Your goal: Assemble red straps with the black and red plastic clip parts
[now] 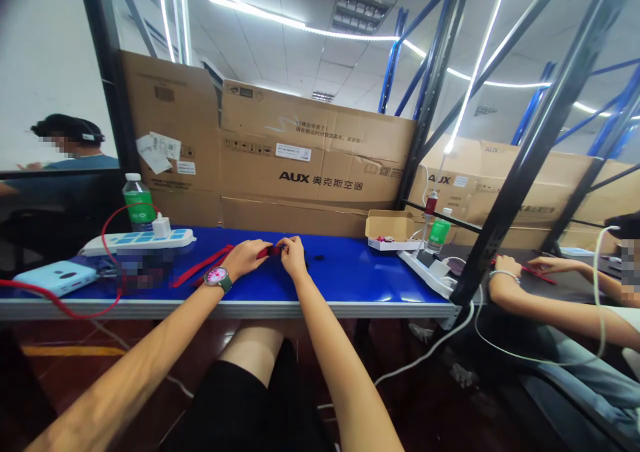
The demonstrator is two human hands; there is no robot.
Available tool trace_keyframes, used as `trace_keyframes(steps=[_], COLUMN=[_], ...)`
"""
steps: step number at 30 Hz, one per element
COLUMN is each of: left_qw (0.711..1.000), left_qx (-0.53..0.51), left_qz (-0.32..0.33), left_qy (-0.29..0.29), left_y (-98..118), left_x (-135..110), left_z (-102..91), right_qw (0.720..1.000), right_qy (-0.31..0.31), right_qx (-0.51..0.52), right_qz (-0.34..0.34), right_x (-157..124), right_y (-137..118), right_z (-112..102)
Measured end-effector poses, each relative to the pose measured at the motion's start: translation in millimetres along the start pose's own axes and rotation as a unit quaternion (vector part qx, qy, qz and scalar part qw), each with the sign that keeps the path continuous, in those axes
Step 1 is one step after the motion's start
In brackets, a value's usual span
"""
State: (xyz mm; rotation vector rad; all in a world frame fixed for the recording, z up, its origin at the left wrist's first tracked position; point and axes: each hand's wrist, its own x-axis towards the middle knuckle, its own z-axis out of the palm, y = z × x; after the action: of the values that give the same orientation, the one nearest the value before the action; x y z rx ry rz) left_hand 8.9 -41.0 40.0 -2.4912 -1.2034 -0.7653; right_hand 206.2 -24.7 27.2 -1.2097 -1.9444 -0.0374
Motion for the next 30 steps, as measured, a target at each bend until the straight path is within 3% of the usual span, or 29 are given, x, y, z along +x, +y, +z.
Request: trace_keyframes(steps=[7,13,20,23,27,30], left_qw=[0.999,0.999,0.999,0.998,0.997,0.997], left_qx=[0.028,0.039,0.037,0.058,0.078,0.076], left_qz=[0.014,-0.009,-0.026,-0.012,0.019,-0.004], left_qy=[-0.009,0.007,0.019,0.014,-0.016,-0.005], left_y=[-0.3,8.7,15.3,13.5,10.0,9.2], left_x=[-0.2,1.3,3.8,3.7,2.3,1.7], left_z=[5.4,-0.6,-7.1,-5.4,-2.2,-2.1], right_qw=[0.997,0.996,0.988,0.993,0.999,0.999], right_qy=[0.013,0.044,0.02,0.008,-0.021,-0.026], right_qx=[-0.067,0.051,0.136,0.103,-0.02,-0.031], right_qz=[-0.032,0.061,0.073,0.049,-0.017,0.001], right_x=[-7.3,3.4,15.9,9.8,-2.9,-2.2], right_y=[-16.2,-8.2,8.2,4.3,-5.5,-6.0], right_z=[-1.9,9.4,11.9,9.4,3.4,2.8])
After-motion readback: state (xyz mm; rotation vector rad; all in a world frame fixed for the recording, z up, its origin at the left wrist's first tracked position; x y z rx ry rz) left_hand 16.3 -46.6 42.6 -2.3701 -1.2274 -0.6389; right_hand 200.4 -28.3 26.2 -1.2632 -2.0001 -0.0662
